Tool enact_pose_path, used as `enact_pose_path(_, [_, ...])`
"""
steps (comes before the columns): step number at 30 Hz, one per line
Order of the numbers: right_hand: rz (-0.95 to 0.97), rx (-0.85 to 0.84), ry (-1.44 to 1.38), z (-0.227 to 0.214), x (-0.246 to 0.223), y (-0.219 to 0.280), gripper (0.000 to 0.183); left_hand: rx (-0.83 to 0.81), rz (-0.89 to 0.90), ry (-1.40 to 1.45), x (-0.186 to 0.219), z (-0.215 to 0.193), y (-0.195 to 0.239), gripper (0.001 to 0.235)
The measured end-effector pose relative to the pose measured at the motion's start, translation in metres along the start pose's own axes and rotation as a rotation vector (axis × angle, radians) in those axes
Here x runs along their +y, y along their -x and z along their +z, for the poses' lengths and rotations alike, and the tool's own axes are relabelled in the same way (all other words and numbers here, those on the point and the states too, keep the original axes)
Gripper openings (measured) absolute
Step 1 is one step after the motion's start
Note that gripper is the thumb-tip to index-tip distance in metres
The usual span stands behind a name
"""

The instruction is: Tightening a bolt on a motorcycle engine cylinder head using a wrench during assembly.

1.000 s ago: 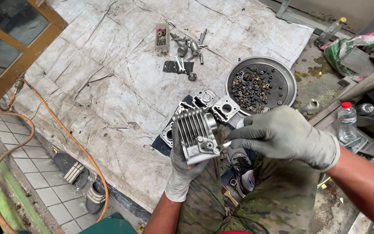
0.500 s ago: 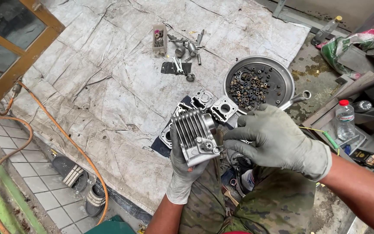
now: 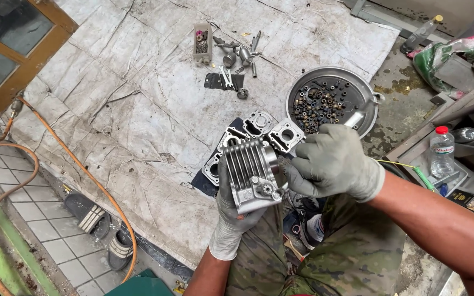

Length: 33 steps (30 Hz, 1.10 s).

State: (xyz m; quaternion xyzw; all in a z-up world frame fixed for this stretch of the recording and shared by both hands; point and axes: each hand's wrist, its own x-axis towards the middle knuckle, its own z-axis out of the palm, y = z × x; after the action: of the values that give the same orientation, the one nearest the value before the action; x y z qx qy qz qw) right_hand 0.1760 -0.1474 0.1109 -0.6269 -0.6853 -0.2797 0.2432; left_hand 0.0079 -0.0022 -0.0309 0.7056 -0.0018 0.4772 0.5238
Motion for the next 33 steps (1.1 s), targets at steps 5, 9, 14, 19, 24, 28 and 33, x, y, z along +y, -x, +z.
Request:
enact_pose_path(5, [0.011, 0.042, -0.157, 0.03, 0.01, 0.008, 0.043, -0.047, -0.009, 0.008, 0.004, 0.0, -0.005, 0.128])
enact_pose_path(9, [0.371, -0.144, -0.384, -0.005, -0.01, 0.008, 0.045, -0.008, 0.045, -0.005, 0.007, 0.002, -0.015, 0.121])
enact_pose_path(14, [0.845, -0.431, -0.339, -0.063, -0.058, 0.017, 0.029, 0.016, -0.009, -0.162, 0.008, -0.004, -0.01, 0.12])
enact_pose_path(19, [1.065, -0.421, -0.333, -0.069, -0.079, 0.03, 0.036, 0.001, 0.037, -0.146, 0.01, 0.005, -0.01, 0.118])
enact_pose_path(24, [1.001, -0.308, -0.214, -0.07, -0.082, 0.034, 0.022, -0.033, 0.08, -0.171, 0.0, 0.011, -0.002, 0.117])
enact_pose_path(28, [0.974, -0.26, -0.199, -0.073, -0.086, 0.034, 0.02, -0.031, 0.118, -0.18, 0.01, 0.013, -0.012, 0.11])
enact_pose_path(33, [0.917, -0.253, -0.221, -0.064, -0.086, 0.032, 0.02, -0.048, 0.097, -0.211, 0.011, 0.007, -0.012, 0.112])
